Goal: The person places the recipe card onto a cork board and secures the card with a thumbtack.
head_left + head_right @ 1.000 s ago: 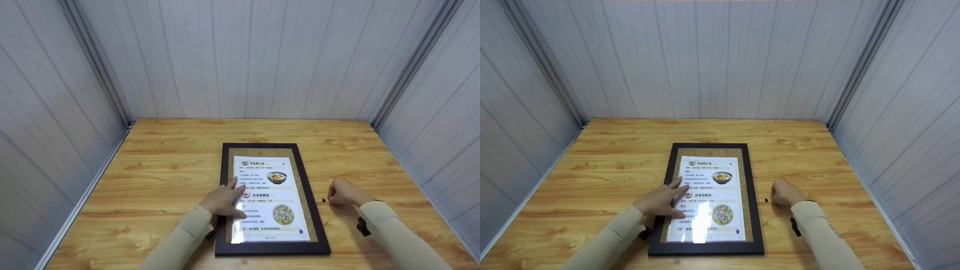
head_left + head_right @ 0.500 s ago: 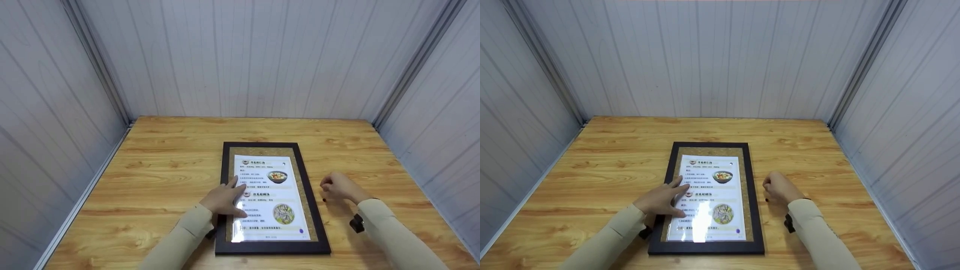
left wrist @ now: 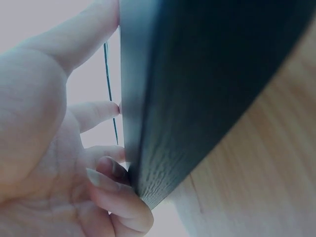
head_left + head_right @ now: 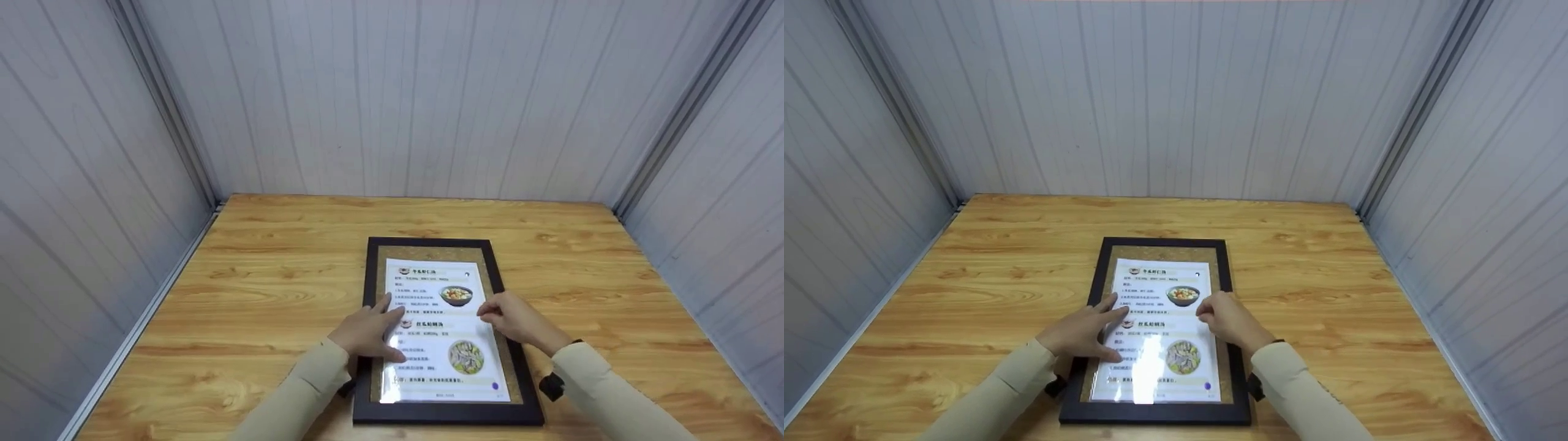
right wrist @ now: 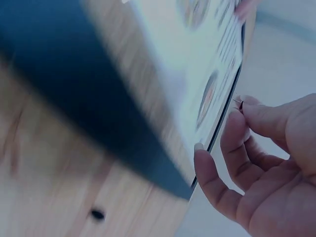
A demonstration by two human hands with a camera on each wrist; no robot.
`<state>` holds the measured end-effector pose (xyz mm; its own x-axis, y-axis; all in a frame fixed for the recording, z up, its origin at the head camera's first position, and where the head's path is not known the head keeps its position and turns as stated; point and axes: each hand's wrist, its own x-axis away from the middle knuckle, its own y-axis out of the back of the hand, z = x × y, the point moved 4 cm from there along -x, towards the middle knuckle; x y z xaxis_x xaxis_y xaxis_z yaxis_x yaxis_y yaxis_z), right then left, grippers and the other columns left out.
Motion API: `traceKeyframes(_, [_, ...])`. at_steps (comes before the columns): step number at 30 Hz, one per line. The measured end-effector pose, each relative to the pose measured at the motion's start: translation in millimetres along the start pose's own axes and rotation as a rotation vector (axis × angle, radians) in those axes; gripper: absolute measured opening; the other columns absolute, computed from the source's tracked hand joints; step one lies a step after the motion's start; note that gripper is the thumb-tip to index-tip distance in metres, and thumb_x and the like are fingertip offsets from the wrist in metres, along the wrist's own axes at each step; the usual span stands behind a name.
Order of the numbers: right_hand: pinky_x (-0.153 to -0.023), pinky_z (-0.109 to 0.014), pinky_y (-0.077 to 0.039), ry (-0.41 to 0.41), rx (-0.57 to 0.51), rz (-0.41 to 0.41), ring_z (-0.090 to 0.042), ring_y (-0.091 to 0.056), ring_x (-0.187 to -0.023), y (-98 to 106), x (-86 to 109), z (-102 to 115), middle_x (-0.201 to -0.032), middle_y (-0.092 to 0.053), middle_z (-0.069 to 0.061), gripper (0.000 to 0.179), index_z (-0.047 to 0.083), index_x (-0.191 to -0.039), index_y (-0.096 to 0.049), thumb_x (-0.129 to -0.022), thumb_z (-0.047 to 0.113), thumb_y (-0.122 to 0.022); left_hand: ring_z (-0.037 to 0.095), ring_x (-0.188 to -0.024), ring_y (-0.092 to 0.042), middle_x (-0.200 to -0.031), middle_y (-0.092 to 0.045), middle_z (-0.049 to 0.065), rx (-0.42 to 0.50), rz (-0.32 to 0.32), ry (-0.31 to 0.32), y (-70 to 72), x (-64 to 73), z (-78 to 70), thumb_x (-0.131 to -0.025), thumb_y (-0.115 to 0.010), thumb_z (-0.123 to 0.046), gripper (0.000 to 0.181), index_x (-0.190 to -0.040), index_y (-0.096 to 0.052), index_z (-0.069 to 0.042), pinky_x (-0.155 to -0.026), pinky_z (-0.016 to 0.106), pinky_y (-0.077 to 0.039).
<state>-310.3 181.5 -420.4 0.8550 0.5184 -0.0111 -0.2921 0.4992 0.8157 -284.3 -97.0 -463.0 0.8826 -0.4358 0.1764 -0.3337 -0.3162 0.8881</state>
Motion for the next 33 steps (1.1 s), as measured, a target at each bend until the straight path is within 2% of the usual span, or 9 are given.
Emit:
traceKeyframes(6, [-0.063,-0.027,-0.051,0.052,-0.009,0.014,-0.01,-0.058,-0.071,-21.8,-0.7,33.4,-0.081,-0.067,0.001,0.008,0.003,-0.088,-0.073,-0.092,0.003,-0.067,0.051,-0.139,-0.028,-0.163,-0.015,0.015,-0.014,0.016,0.005,-3.0,0.2,-0.2,-0.073,-0.08,-0.059,0.1,-0.155,-0.037,-0.021,-0.111,0.059,-0.028])
traceKeyframes(11, [-0.064,-0.026,-0.052,0.122,-0.042,0.053,-0.008,-0.06,-0.071,-39.3,-4.3,58.9,-0.08,-0.068,0.002,0.008,0.004,-0.087,-0.073,-0.093,0.005,-0.067,0.05,-0.138,-0.03,-0.163,-0.016,0.015,-0.03,0.023,0.012,-1.7,1.3,-0.1,-0.073,-0.08,-0.06,0.1,-0.155,-0.038,-0.022,-0.111,0.059,-0.03])
traceKeyframes(14, [-0.066,-0.026,-0.052,0.151,-0.069,0.096,-0.006,-0.059,-0.071,-52.9,-6.5,72.4,-0.079,-0.067,0.004,0.008,0.007,-0.086,-0.072,-0.093,0.005,-0.068,0.051,-0.138,-0.031,-0.163,-0.016,0.016,-0.039,0.024,0.018,-0.5,1.1,0.0,-0.073,-0.08,-0.059,0.099,-0.154,-0.038,-0.022,-0.11,0.059,-0.031])
traceKeyframes(19, [-0.068,-0.024,-0.052,0.221,-0.096,0.188,-0.003,-0.059,-0.072,-77.4,-5.5,92.2,-0.078,-0.068,0.006,0.008,0.007,-0.084,-0.073,-0.09,0.004,-0.07,0.054,-0.134,-0.035,-0.161,-0.02,0.02,-0.03,0.003,-0.012,0.2,1.4,-1.0,-0.072,-0.082,-0.057,0.098,-0.153,-0.041,-0.019,-0.107,0.06,-0.035])
traceKeyframes(26, [-0.068,-0.017,-0.05,0.394,-0.045,0.235,0.001,-0.057,-0.069,-99.8,-3.8,114.4,-0.077,-0.069,0.005,0.008,0.005,-0.083,-0.073,-0.089,0.002,-0.071,0.055,-0.133,-0.037,-0.16,-0.021,0.022,-0.05,-0.006,-0.031,0.9,2.3,-1.8,-0.073,-0.082,-0.055,0.097,-0.153,-0.041,-0.016,-0.105,0.059,-0.039])
traceKeyframes(33, [-0.067,-0.01,-0.047,0.415,0.018,0.278,0.003,-0.057,-0.067,-114.8,-2.1,123.5,-0.072,-0.067,0.009,0.009,0.008,-0.079,-0.075,-0.083,0.001,-0.072,0.055,-0.134,-0.035,-0.16,-0.02,0.022,-0.032,-0.014,-0.026,-0.2,2.4,-2.5,-0.073,-0.084,-0.047,0.094,-0.152,-0.042,-0.018,-0.106,0.059,-0.037])
